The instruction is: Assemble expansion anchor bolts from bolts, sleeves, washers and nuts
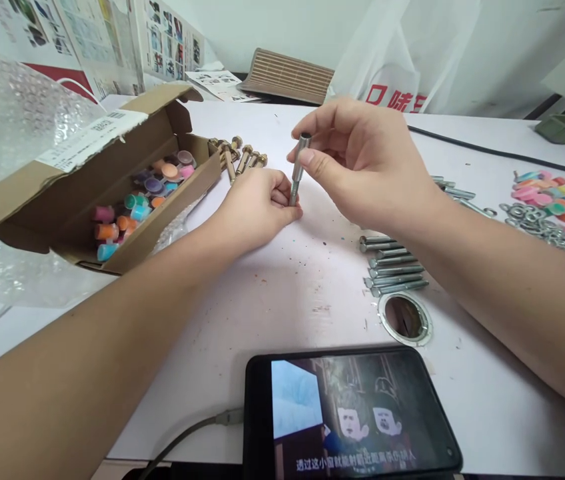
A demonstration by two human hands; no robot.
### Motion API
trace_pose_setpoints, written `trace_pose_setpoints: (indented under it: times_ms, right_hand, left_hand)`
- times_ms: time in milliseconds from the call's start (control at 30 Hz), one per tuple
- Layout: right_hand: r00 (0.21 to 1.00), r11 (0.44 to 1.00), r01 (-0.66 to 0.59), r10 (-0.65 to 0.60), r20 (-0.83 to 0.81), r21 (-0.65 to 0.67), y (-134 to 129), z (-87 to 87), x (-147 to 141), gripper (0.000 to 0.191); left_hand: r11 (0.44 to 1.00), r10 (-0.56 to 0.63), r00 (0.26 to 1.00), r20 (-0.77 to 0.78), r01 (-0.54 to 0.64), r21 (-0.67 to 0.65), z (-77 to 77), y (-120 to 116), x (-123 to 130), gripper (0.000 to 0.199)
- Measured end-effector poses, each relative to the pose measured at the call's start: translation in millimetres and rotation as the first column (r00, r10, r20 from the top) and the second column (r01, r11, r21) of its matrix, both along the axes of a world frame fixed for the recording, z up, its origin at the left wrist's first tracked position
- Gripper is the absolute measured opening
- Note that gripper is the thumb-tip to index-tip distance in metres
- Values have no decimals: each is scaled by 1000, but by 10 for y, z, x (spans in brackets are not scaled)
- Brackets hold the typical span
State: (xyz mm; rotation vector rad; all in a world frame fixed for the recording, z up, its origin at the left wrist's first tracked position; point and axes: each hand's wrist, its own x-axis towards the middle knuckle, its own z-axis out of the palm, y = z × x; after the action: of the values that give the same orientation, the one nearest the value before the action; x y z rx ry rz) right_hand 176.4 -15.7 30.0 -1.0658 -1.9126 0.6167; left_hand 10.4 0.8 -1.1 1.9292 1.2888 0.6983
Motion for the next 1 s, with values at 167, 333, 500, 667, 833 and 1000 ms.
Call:
trace_pose_setpoints:
  times_ms: [167, 333, 500, 667, 833, 1000]
  right_hand:
    - [995, 998, 6, 0, 98, -58, 35, -64, 36, 15]
    - [994, 986, -80, 91, 67, -145, 45, -127, 36, 10]
    - [993, 974, -80, 96, 67, -213, 43, -162, 33, 9]
    - [989, 980, -36, 63, 132, -195, 45, -162, 55, 7]
    - [974, 983, 14, 28, 224, -182, 21, -110, 77, 26]
    - [905, 970, 79, 27, 424, -229, -11, 40, 61, 36]
  left_hand:
    - [999, -17, 999, -35, 19, 44, 2, -14, -6, 11]
    - [991, -14, 998, -54, 21, 129, -24, -26, -26, 18]
    - [980, 35, 996, -83, -18, 196, -39, -41, -57, 31]
    - [952, 64, 997, -44, -48, 301, 6, -88, -60, 36]
    - [953, 39, 999, 0, -37, 302, 48, -109, -15, 24]
    - [984, 30, 998, 47, -38, 175, 60, -103, -13, 13]
